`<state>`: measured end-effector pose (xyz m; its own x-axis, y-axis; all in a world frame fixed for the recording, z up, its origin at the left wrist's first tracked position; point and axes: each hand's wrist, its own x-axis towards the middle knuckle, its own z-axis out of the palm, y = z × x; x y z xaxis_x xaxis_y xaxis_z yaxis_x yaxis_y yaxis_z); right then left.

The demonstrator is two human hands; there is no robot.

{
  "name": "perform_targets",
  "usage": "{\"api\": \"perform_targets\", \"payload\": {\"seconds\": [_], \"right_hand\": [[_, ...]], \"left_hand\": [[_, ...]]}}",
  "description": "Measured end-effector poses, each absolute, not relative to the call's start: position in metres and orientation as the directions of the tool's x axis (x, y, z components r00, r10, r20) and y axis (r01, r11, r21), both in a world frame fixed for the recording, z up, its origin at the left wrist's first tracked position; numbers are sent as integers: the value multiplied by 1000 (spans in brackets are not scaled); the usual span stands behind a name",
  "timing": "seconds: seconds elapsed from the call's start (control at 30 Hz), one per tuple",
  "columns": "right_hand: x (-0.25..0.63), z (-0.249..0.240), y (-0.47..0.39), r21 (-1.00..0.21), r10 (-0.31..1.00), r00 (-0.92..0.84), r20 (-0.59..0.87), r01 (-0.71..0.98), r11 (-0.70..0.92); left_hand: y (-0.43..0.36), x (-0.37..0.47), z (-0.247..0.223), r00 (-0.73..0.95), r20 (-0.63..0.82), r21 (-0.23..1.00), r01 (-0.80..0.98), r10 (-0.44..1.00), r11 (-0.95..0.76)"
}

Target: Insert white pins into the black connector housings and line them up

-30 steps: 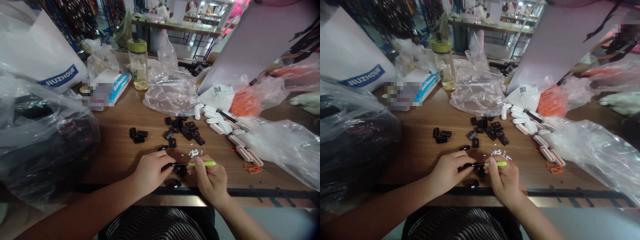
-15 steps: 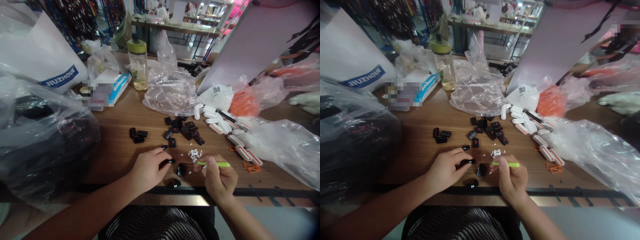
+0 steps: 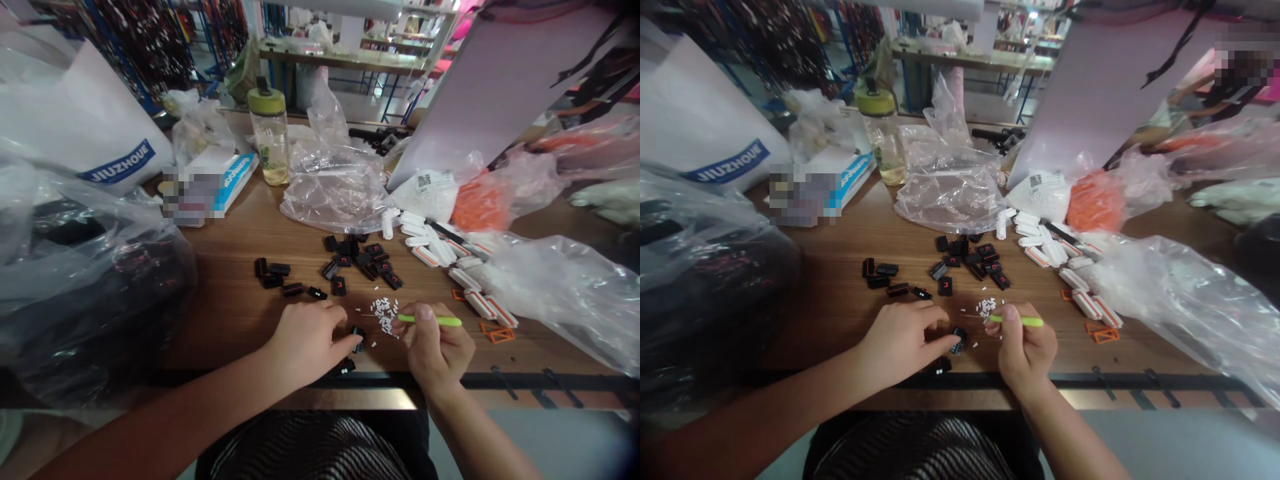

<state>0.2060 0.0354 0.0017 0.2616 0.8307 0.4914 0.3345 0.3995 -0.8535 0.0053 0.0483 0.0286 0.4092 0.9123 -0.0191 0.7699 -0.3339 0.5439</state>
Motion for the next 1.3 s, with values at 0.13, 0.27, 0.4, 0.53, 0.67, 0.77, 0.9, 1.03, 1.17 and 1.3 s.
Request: {"api": "perform_targets", "payload": {"seconds": [0.13, 0.27, 0.4, 0.53, 0.67, 0.77, 0.9, 1.03, 1.17, 1.3], "right_hand": [[206, 3, 35, -835, 837, 207, 506, 359, 417], [206, 1, 34, -829, 837, 194, 512, 367, 422], [206, 0, 33, -822, 837, 182, 516, 380, 424], [205, 0, 32, -844, 846, 195, 496, 340, 416], [205, 2, 32, -841, 841, 212, 497, 358, 406], [208, 3, 35, -883, 866, 246, 436, 304, 358], [205, 6, 37, -946, 959, 120, 258, 235, 225], [194, 12, 34, -933, 967, -28, 254, 256, 253], [190, 12, 30, -890, 940, -21, 341, 314, 330], [193, 8, 30, -869, 937, -28, 349, 365, 335]], "left_hand": [[52, 12, 26, 436, -61, 597, 737, 898, -317], [49, 13, 23, 454, -64, 673, 677, 889, -298], [48, 14, 23, 439, -79, 665, 692, 895, -281], [50, 17, 20, 445, -60, 648, 698, 893, -304], [51, 15, 18, 460, -26, 695, 646, 888, -314], [49, 4, 18, 437, -29, 697, 653, 899, -295], [42, -11, 13, 409, -12, 707, 649, 912, -282], [38, -16, 7, 403, 50, 748, 591, 914, -302], [38, -14, 5, 390, 66, 762, 575, 918, -299], [38, -14, 4, 383, 72, 780, 554, 921, -292]]}}
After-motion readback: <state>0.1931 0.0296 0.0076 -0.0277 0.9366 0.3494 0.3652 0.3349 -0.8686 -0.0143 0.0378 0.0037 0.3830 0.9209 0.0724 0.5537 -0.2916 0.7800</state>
